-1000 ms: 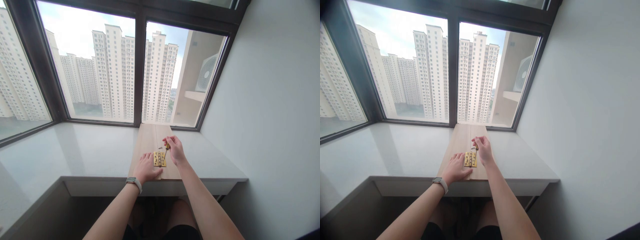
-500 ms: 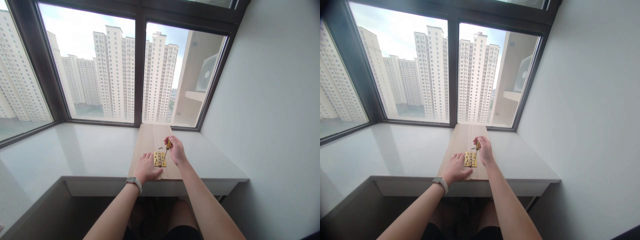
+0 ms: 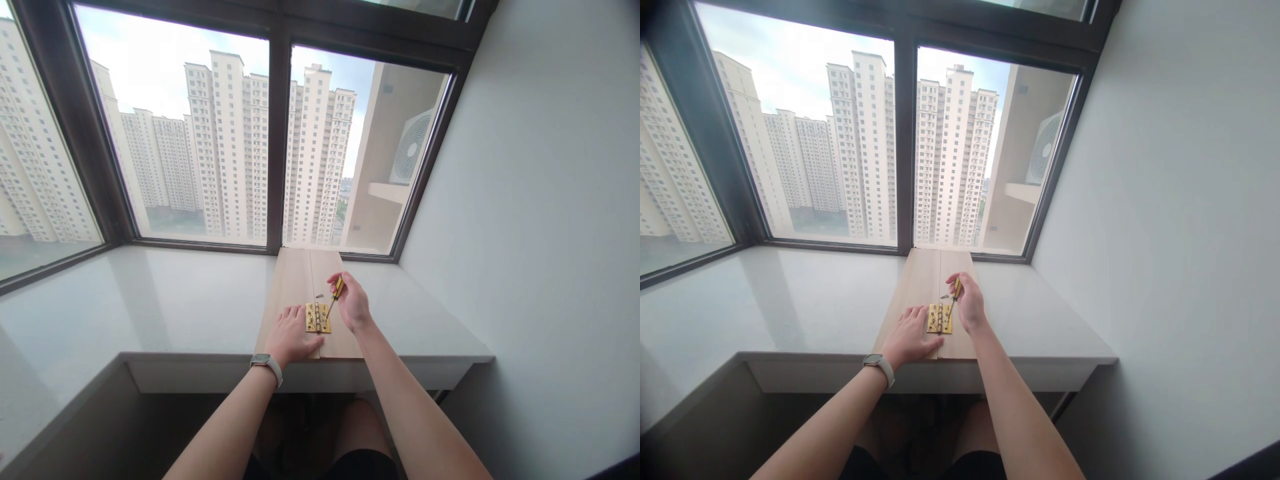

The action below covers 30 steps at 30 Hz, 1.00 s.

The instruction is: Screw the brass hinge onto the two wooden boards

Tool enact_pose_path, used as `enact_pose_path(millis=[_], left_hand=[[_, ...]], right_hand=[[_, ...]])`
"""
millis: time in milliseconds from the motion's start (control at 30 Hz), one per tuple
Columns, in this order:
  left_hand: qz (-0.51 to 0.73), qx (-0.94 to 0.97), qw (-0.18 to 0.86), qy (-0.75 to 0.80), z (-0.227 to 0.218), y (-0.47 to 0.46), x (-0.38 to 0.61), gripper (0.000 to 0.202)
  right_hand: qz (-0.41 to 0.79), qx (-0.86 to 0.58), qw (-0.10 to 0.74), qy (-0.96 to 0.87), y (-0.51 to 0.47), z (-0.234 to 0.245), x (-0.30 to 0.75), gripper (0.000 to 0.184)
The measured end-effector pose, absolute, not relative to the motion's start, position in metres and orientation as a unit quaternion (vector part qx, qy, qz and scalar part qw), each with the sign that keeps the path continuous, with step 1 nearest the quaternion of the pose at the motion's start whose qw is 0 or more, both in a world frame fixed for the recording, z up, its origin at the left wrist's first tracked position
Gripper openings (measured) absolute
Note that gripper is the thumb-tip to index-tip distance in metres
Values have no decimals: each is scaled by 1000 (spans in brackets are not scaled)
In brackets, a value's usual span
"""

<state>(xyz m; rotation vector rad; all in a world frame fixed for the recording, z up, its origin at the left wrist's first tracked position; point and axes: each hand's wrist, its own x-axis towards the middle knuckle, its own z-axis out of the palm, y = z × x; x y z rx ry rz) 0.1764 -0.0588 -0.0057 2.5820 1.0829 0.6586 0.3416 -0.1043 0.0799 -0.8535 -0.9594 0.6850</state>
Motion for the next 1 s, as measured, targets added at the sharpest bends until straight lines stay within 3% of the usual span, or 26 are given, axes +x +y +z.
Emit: enact_pose_path(millis=[233,533,1000], left_hand=[[233,890,133,368,-7,-58,176,81],[229,890,135,370,-5,-59,176,81],[235,889,133,370,-6,-58,175,80]], right_hand=[[300,-418,765,-386,-99,76,342,19],[288,-430,754,-405,-100,81,332,28],[307,-409,756,-409,-100,77,334,24]])
